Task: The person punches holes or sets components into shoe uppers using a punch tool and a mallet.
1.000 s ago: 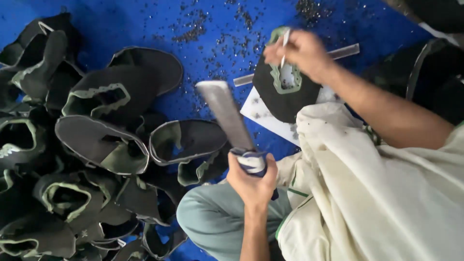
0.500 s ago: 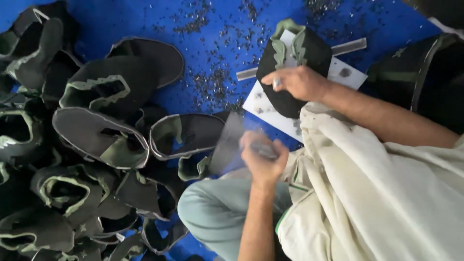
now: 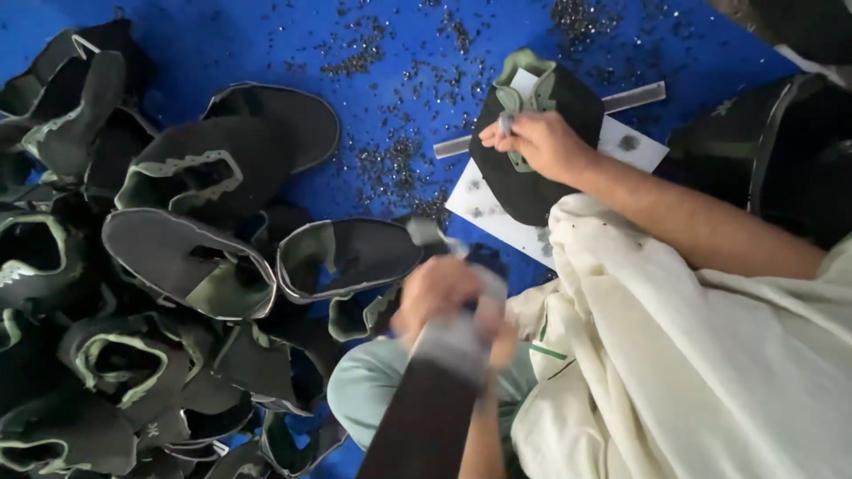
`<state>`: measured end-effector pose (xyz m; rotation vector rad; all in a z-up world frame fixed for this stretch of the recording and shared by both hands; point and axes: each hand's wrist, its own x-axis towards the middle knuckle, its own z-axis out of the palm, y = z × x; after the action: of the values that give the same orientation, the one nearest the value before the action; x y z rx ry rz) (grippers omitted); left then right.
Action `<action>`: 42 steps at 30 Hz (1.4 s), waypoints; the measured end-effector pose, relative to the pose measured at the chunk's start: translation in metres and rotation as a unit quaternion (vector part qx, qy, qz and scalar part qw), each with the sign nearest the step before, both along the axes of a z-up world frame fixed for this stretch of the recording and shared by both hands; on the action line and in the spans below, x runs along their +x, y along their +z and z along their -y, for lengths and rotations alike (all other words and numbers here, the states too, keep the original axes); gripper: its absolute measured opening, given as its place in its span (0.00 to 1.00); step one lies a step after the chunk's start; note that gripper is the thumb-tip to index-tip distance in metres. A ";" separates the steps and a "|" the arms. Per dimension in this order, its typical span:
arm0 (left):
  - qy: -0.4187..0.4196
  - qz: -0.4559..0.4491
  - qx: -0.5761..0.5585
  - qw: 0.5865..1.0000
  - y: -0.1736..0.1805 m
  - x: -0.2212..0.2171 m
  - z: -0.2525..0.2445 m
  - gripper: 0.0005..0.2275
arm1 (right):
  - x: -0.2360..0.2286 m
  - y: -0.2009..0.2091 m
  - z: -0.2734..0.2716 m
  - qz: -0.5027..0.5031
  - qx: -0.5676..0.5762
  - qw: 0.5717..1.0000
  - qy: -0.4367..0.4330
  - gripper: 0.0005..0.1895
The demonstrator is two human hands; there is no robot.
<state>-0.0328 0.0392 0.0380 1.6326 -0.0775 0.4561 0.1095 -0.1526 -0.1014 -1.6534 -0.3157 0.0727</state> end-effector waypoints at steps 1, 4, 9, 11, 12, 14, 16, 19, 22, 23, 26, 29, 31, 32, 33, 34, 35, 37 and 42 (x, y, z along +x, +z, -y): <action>0.045 -0.016 0.050 0.998 -0.056 -0.014 0.001 0.10 | -0.007 0.013 0.001 0.069 -0.042 0.997 0.005 0.05; 0.027 -0.319 0.301 0.898 -0.047 0.002 0.025 0.17 | -0.005 -0.013 -0.001 -0.008 -0.111 0.993 -0.026 0.07; 0.044 -0.210 0.175 0.961 0.063 0.004 0.021 0.14 | 0.032 -0.023 0.009 -0.177 0.156 0.969 -0.073 0.08; 0.065 -0.156 0.181 0.969 0.101 0.001 0.020 0.15 | 0.024 -0.027 0.003 -0.209 0.234 0.948 -0.053 0.09; 0.049 -0.072 0.138 0.987 0.110 0.010 0.023 0.15 | 0.029 -0.027 0.003 -0.183 0.167 0.967 -0.052 0.10; 0.030 0.020 0.091 0.995 0.100 0.023 0.023 0.15 | 0.032 -0.019 0.004 -0.148 0.098 0.983 -0.055 0.11; -0.009 0.064 0.200 0.978 0.058 0.024 0.014 0.09 | 0.017 -0.012 0.002 -0.018 0.013 0.998 -0.056 0.10; 0.007 -0.175 0.291 0.940 -0.058 0.018 0.018 0.13 | 0.011 -0.009 0.007 0.118 -0.092 0.988 -0.031 0.11; 0.016 -0.291 0.264 0.919 -0.022 0.013 0.027 0.15 | 0.020 -0.021 0.002 -0.019 -0.023 0.998 -0.052 0.10; 0.010 -0.284 0.266 0.921 0.001 0.021 0.028 0.15 | 0.041 -0.023 0.008 -0.014 -0.024 0.998 -0.059 0.10; 0.035 -0.203 0.159 0.965 0.071 0.016 0.024 0.13 | 0.055 -0.043 0.010 -0.193 0.189 0.960 -0.077 0.11; 0.075 -0.040 0.259 0.962 0.108 0.025 0.021 0.14 | 0.056 -0.049 0.008 -0.172 0.166 0.968 -0.083 0.11; -0.002 0.050 0.060 0.997 0.099 0.031 0.018 0.16 | 0.049 -0.042 0.006 -0.039 0.040 0.994 -0.090 0.09; -0.002 0.053 0.060 0.997 0.052 0.033 0.017 0.16 | 0.042 -0.030 0.007 -0.036 0.040 0.994 -0.091 0.09; 0.008 0.044 0.156 0.987 0.004 0.036 0.016 0.14 | 0.034 -0.019 0.007 0.051 -0.017 0.995 -0.086 0.09; 0.019 0.030 0.251 0.967 -0.044 0.035 0.014 0.12 | 0.022 -0.010 0.006 0.133 -0.074 0.985 -0.079 0.09; 0.019 0.029 0.251 0.967 -0.052 0.031 0.015 0.12 | 0.024 -0.012 0.005 0.131 -0.073 0.985 -0.079 0.09; -0.009 -0.302 0.324 0.896 -0.066 0.021 0.019 0.17 | 0.029 -0.015 0.005 0.060 -0.084 0.991 -0.085 0.10; 0.028 -0.208 0.176 0.962 0.039 0.017 0.021 0.14 | 0.080 -0.032 0.017 -0.149 0.152 0.969 -0.125 0.10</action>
<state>-0.0158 0.0179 0.0771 2.0555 0.2137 0.1350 0.1891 -0.1697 -0.1338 -1.3425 0.1093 0.0780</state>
